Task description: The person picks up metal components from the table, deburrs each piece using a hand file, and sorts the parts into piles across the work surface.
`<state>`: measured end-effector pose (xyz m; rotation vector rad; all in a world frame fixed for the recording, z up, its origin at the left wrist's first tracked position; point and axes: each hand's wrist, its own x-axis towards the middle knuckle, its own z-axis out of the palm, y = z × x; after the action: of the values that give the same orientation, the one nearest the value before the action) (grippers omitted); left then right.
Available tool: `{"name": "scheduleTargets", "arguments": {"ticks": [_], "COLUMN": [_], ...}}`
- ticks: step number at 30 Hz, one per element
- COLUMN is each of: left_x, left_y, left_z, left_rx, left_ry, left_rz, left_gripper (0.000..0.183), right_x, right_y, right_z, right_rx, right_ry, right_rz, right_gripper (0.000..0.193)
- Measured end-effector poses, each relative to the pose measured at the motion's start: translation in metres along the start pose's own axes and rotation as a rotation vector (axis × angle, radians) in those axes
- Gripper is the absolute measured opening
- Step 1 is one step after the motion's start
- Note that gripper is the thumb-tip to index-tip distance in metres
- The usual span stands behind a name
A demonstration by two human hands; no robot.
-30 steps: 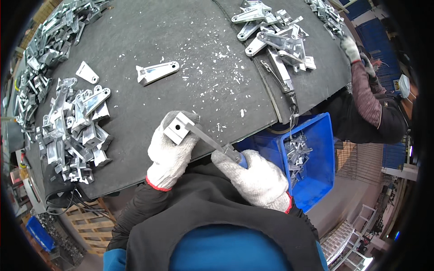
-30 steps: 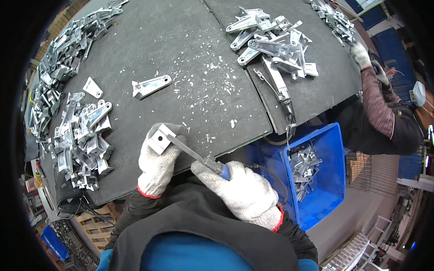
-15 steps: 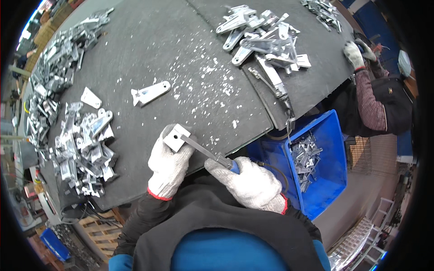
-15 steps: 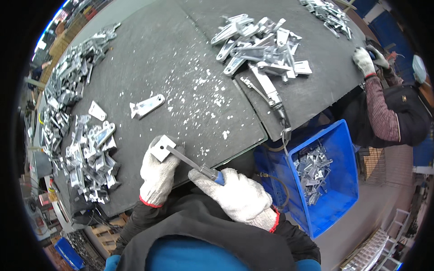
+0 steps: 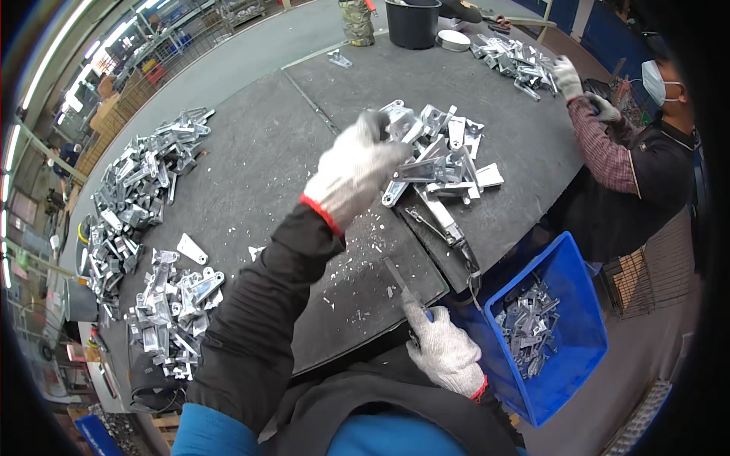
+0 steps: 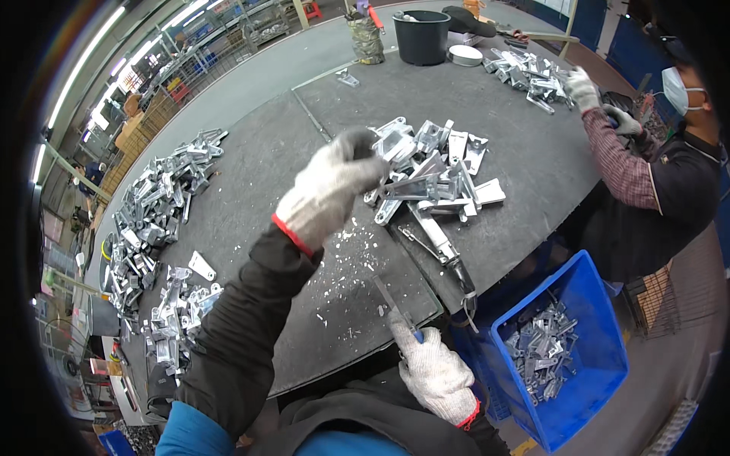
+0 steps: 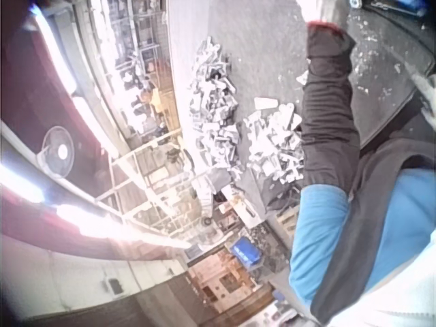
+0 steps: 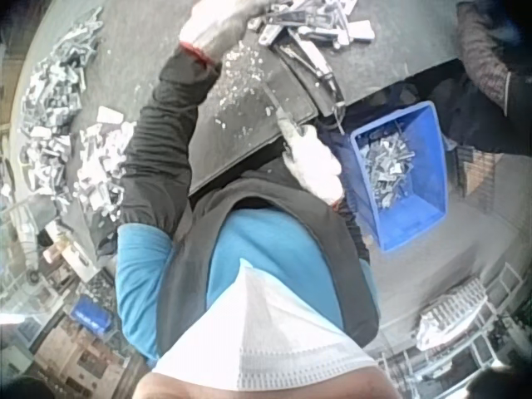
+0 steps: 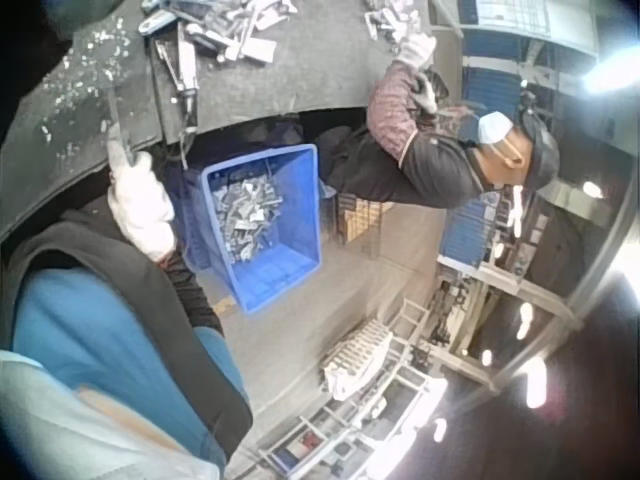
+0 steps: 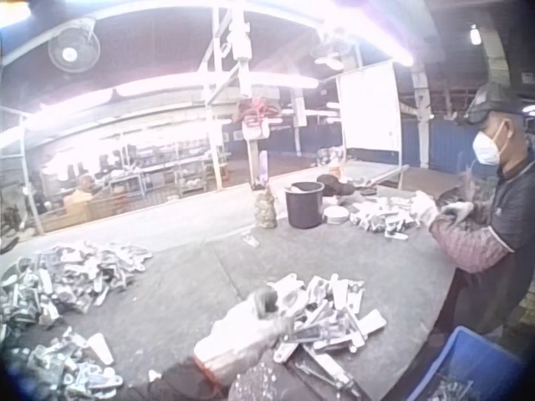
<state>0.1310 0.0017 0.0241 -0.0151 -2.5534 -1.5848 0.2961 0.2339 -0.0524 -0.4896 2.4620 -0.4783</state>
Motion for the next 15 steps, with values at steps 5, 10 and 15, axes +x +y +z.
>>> {"name": "scheduleTargets", "arguments": {"ticks": [5, 10, 15], "left_x": [-0.017, -0.110, -0.211], "left_y": [-0.010, -0.079, -0.114], "left_z": [-0.050, -0.113, -0.087], "left_rx": [0.199, 0.965, 0.874], "left_ry": [-0.070, -0.156, 0.049], "left_rz": [-0.026, -0.414, -0.201], "left_gripper": [0.049, 0.062, 0.028], "right_x": [0.006, 0.010, 0.007], "right_y": [0.011, 0.021, 0.015], "right_z": [0.008, 0.013, 0.012], "right_rx": [0.003, -0.062, -0.133], "right_ry": [0.123, 0.145, 0.118], "right_rz": [0.026, -0.067, -0.061], "right_gripper": [0.086, 0.083, 0.083]}}
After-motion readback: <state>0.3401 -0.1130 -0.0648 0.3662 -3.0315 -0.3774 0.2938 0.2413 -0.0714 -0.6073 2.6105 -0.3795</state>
